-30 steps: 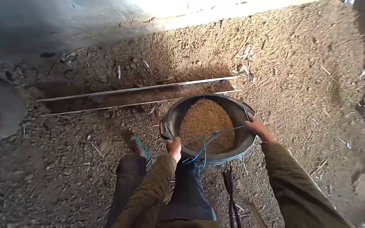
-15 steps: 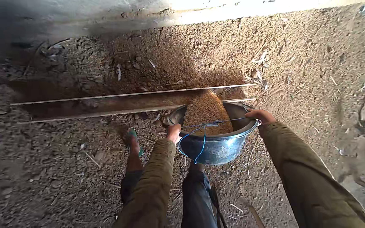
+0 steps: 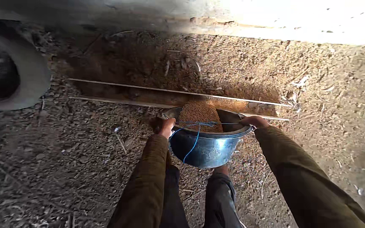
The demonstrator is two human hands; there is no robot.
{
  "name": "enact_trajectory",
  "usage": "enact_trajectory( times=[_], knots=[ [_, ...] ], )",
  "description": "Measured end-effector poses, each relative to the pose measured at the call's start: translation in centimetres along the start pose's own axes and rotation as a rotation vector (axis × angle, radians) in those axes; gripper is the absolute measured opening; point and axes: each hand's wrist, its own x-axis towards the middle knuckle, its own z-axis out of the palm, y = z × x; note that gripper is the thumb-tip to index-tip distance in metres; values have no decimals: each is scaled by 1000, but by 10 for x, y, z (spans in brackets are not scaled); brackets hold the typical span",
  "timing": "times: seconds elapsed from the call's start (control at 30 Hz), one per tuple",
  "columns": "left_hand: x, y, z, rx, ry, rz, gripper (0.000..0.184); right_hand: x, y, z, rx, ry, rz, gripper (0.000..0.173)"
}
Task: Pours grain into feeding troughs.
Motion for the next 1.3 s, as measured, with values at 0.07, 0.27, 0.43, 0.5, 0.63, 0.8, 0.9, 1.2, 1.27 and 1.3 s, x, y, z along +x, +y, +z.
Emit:
enact_trajectory(
  times=[0.07, 0.27, 0.43, 0.5, 0.63, 0.8, 0.9, 1.2, 1.27, 1.3],
  knots=[
    [16, 4, -48, -16, 33, -6, 41, -14, -54, 12, 20, -3, -24, 41],
    [74, 2, -198, -70, 142, 15, 46, -42, -225, 47, -59, -73, -103, 36],
    [105, 9, -316, -97, 242, 32, 50, -42, -340, 83, -61, 41, -180, 45],
    [112, 13, -353, -115, 256, 47, 47, -41, -377, 97, -28, 15, -152, 47],
    [125, 23, -401, -101, 303, 60, 46, -30, -422, 125, -40, 18, -123, 49],
    [112, 27, -392, -1, 307, 53, 55, -41, -399, 137, -56, -37, -165, 49],
    [98, 25, -350, 41, 286, 27, 58, -41, -349, 132, 52, -73, -85, 42],
    [72, 34, -132, 77, 120, 37, 51, -30, -136, 43, 43, -48, -31, 48],
    [64, 32, -82, 99, 79, 30, 51, -46, -91, 24, 69, -23, 29, 50],
    [55, 34, -58, 113, 65, 21, 50, -46, -68, 15, 87, -6, 51, 50]
  ],
)
